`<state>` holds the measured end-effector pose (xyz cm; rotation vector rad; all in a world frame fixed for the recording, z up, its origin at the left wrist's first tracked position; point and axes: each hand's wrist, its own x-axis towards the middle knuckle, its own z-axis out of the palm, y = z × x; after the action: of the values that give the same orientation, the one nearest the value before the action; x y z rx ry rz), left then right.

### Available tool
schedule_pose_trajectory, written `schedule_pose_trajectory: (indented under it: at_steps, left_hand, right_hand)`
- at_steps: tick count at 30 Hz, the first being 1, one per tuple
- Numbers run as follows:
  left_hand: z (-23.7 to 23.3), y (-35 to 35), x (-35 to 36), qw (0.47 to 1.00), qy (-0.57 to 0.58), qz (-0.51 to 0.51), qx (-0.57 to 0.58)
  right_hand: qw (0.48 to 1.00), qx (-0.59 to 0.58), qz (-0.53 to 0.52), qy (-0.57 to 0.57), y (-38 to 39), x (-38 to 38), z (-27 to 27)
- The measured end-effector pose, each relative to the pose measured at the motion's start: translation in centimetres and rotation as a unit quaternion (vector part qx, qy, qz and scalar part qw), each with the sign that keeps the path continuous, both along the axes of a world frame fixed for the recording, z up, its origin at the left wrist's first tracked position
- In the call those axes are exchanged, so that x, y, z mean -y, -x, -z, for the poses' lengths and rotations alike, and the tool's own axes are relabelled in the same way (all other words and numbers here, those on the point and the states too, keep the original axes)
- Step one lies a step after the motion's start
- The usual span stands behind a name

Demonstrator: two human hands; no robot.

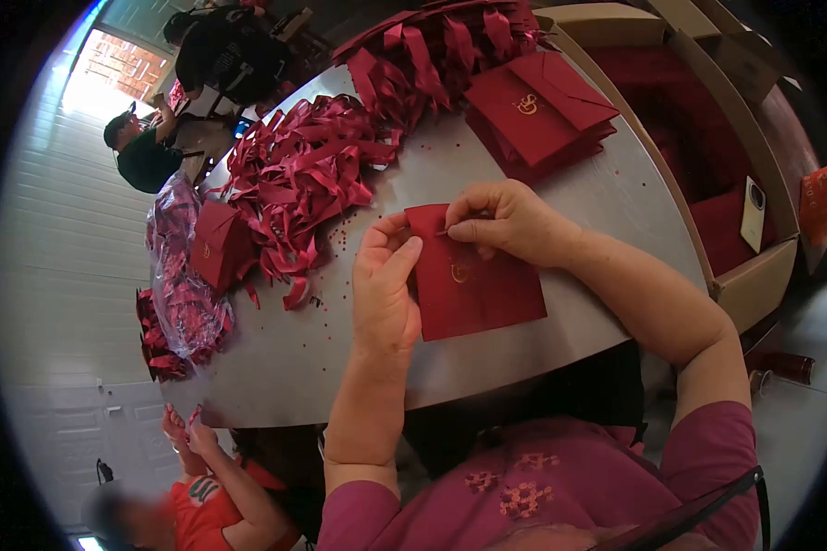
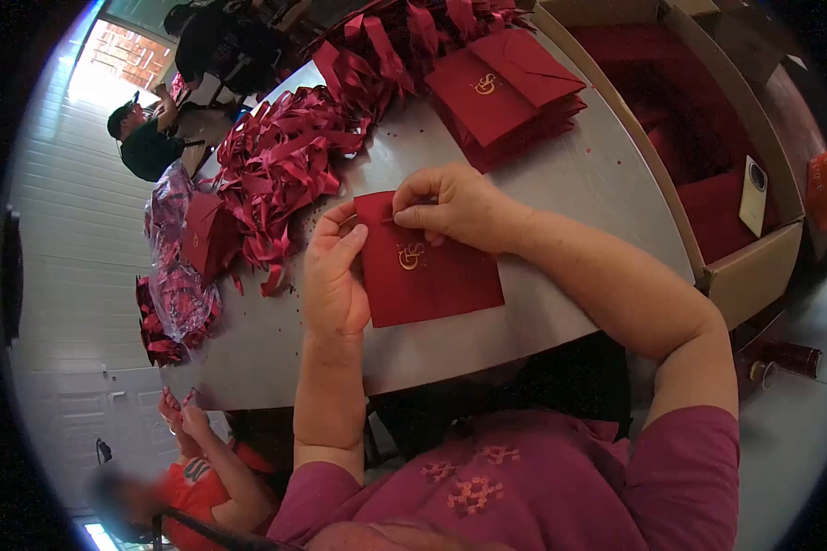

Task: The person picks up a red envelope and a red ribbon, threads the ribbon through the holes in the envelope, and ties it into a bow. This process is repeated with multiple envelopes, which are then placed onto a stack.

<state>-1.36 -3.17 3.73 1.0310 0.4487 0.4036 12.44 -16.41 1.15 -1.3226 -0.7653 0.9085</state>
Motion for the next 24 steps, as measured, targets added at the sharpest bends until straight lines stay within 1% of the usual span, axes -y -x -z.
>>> schedule_pose_trajectory:
  at_steps: [2, 5, 6, 12, 14, 16, 17, 18, 20, 21, 23, 24]
  left_hand:
    - [0.0, 0.1, 0.1, 0.999, -0.046, 0.008, 0.011]
    - [0.1, 0.1, 0.2, 0.997, -0.081, 0.006, 0.008]
    - [0.1, 0.1, 0.2, 0.996, -0.083, 0.006, 0.009]
    - [0.1, 0.3, 0.5, 0.995, -0.084, 0.008, 0.051]
    - [0.1, -0.1, 0.8, 0.984, -0.165, -0.013, 0.067]
    - [0.3, -0.3, 0.8, 0.983, -0.172, -0.013, 0.067]
    - [0.5, -0.4, 0.7, 0.981, -0.18, -0.014, 0.066]
    - [0.8, -0.6, 0.4, 0.981, -0.181, -0.015, 0.066]
    - [1.8, -0.9, -0.4, 0.987, -0.146, -0.055, 0.049]
    - [1.9, -0.8, -0.8, 0.987, -0.146, -0.055, 0.048]
    - [1.9, -0.6, -1.6, 0.998, -0.042, -0.025, 0.032]
    - [1.9, -0.5, -1.5, 0.998, -0.041, -0.025, 0.032]
  right_hand:
    - [1.0, 0.0, 0.0, -0.002, 0.0, 0.0, -0.1]
    - [1.0, 0.017, 0.006, -0.011, 0.3, 0.1, -0.3]
    - [0.999, 0.032, 0.01, -0.02, 0.3, 0.1, -0.4]
    - [0.999, 0.023, 0.011, -0.042, 0.4, 0.0, -0.1]
    - [0.999, 0.011, 0.009, -0.046, 0.3, -0.1, 0.1]
    - [0.999, -0.001, 0.007, -0.052, 0.3, -0.1, 0.4]
    - [0.999, 0.016, 0.002, -0.051, 0.3, -0.2, 0.5]
    - [0.998, 0.034, -0.003, -0.05, 0.4, -0.2, 0.6]
    - [0.998, 0.036, -0.008, -0.045, 0.5, -0.3, 0.7]
    - [0.998, 0.039, -0.012, -0.04, 0.5, -0.4, 0.7]
    - [0.999, 0.026, -0.011, -0.033, 0.6, -0.4, 0.6]
    - [1.0, 0.012, -0.009, -0.025, 0.6, -0.3, 0.5]
